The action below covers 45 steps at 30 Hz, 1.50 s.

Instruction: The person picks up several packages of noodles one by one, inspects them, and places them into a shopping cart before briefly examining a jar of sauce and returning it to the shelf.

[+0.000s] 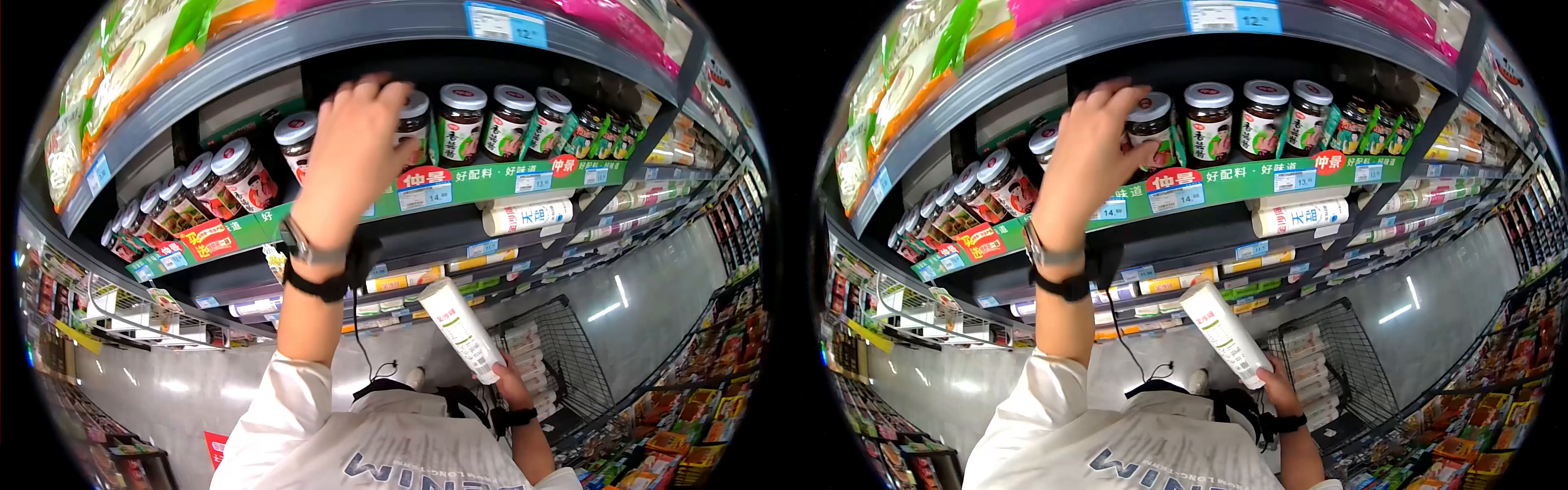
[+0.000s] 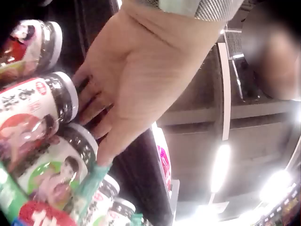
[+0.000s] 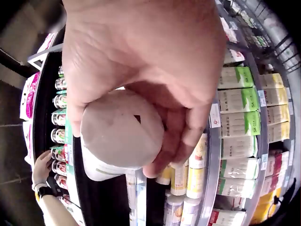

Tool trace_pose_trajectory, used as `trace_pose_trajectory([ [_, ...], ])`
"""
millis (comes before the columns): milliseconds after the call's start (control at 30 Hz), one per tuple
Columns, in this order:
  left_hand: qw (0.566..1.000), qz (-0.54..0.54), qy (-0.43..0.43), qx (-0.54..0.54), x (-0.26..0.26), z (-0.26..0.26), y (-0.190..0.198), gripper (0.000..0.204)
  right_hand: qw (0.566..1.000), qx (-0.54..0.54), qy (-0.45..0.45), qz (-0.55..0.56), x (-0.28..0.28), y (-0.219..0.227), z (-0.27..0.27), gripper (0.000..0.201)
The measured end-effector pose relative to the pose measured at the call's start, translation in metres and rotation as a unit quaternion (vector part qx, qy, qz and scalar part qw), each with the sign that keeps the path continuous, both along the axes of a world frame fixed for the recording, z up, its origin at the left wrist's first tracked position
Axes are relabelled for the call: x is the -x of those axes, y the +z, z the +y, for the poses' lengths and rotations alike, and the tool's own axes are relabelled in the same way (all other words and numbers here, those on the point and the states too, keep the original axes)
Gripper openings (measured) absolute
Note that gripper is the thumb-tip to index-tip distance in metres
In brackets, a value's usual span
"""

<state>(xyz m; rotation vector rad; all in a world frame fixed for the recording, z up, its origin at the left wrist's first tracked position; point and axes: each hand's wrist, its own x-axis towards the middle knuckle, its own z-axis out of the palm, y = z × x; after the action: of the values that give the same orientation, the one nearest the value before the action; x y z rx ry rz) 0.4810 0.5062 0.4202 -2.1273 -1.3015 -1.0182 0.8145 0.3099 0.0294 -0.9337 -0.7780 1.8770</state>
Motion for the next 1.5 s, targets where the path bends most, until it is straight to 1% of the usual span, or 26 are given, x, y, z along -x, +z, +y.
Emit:
trace_pose_trajectory([
  [33, 0.999, 0.009, 0.029, 0.029, 0.002, 0.013, 0.004, 0.059, 1.0, 0.007, -0.028, -0.001, 0.002, 0.002, -0.003, 0.063],
  [67, 0.998, 0.027, 0.027, 0.044, 0.005, 0.029, 0.008, 0.064, 1.0, -0.017, -0.011, 0.02, -0.002, -0.007, -0.002, 0.061],
  [100, 0.997, 0.045, 0.025, 0.059, 0.006, 0.039, 0.015, 0.069, 0.999, -0.019, -0.011, 0.026, -0.002, -0.002, -0.003, 0.061],
  [133, 0.989, 0.03, 0.023, 0.143, 0.009, 0.043, 0.023, 0.072, 0.999, -0.014, -0.027, 0.02, -0.004, 0.005, -0.005, 0.061],
  [167, 0.977, -0.003, 0.02, 0.213, 0.01, 0.047, 0.029, 0.068, 0.999, -0.009, -0.044, 0.013, -0.005, 0.009, -0.006, 0.062],
  [200, 0.962, -0.001, 0.02, 0.272, 0.011, 0.049, 0.036, 0.066, 0.997, -0.008, -0.079, 0.018, -0.007, 0.003, -0.007, 0.063],
  [233, 0.944, 0.001, 0.021, 0.329, 0.012, 0.051, 0.043, 0.063, 0.997, -0.008, -0.08, 0.023, -0.011, 0.0, -0.006, 0.063],
  [367, 0.945, 0.021, 0.016, 0.325, 0.013, 0.055, 0.043, 0.059, 0.995, 0.002, -0.095, 0.028, -0.031, -0.004, -0.004, 0.067],
  [433, 0.944, -0.004, -0.033, 0.328, 0.017, 0.059, 0.038, 0.056, 0.995, 0.005, -0.097, 0.036, -0.038, -0.003, -0.001, 0.067],
  [500, 0.941, 0.003, -0.037, 0.337, 0.022, 0.064, 0.035, 0.056, 0.995, 0.006, -0.094, 0.034, -0.043, -0.003, 0.001, 0.068],
  [567, 0.942, -0.008, -0.12, 0.314, 0.028, 0.071, 0.03, 0.058, 0.995, 0.009, -0.09, 0.03, -0.046, 0.001, 0.002, 0.068],
  [633, 0.937, -0.012, -0.119, 0.328, 0.03, 0.071, 0.031, 0.06, 0.997, 0.004, -0.077, 0.001, -0.047, 0.005, 0.004, 0.062],
  [700, 0.94, 0.026, -0.139, 0.311, 0.029, 0.071, 0.034, 0.061, 0.998, 0.004, -0.059, -0.018, -0.051, 0.005, 0.006, 0.063],
  [767, 0.94, 0.026, -0.14, 0.311, 0.03, 0.07, 0.032, 0.062, 0.999, 0.004, -0.039, -0.037, -0.052, 0.007, 0.009, 0.063],
  [833, 0.939, 0.026, -0.143, 0.311, 0.029, 0.067, 0.031, 0.064, 0.998, 0.032, -0.016, -0.046, -0.052, 0.011, 0.012, 0.06],
  [867, 0.94, 0.018, -0.136, 0.313, 0.027, 0.065, 0.032, 0.065, 0.998, 0.033, -0.015, -0.046, -0.054, -0.007, 0.01, 0.06],
  [900, 0.94, 0.01, -0.129, 0.314, 0.025, 0.063, 0.033, 0.067, 0.996, 0.033, -0.027, -0.077, -0.059, -0.039, 0.006, 0.062],
  [933, 0.94, 0.01, -0.128, 0.315, 0.023, 0.062, 0.033, 0.067, 0.993, 0.033, -0.04, -0.108, -0.061, -0.058, 0.004, 0.064],
  [1033, 0.952, 0.002, -0.139, 0.273, 0.015, 0.057, 0.033, 0.064, 0.996, 0.039, -0.02, -0.071, -0.048, -0.03, 0.004, 0.067],
  [1100, 0.961, 0.001, -0.165, 0.22, 0.009, 0.05, 0.033, 0.05, 0.997, 0.035, 0.002, -0.064, -0.049, -0.037, 0.007, 0.067],
  [1133, 0.961, 0.0, -0.164, 0.221, 0.008, 0.049, 0.032, 0.05, 0.998, 0.031, 0.022, -0.057, -0.049, -0.04, 0.006, 0.067],
  [1200, 0.96, 0.043, -0.163, 0.222, 0.008, 0.047, 0.029, 0.037, 0.998, 0.026, 0.033, -0.053, -0.044, -0.025, 0.01, 0.067],
  [1233, 0.96, 0.041, -0.165, 0.223, 0.008, 0.047, 0.029, 0.037, 0.998, 0.02, 0.04, -0.049, -0.043, -0.018, 0.011, 0.067],
  [1300, 0.957, 0.029, -0.157, 0.241, 0.007, 0.048, 0.031, 0.027, 0.997, 0.028, 0.041, -0.06, -0.044, -0.015, 0.012, 0.067],
  [1400, 0.958, 0.004, -0.168, 0.231, 0.009, 0.05, 0.03, 0.022, 0.996, 0.034, 0.027, -0.075, -0.042, -0.023, 0.011, 0.067],
  [1500, 0.967, 0.021, -0.16, 0.198, 0.007, 0.047, 0.028, 0.021, 0.996, 0.035, 0.004, -0.08, -0.039, -0.031, 0.009, 0.067],
])
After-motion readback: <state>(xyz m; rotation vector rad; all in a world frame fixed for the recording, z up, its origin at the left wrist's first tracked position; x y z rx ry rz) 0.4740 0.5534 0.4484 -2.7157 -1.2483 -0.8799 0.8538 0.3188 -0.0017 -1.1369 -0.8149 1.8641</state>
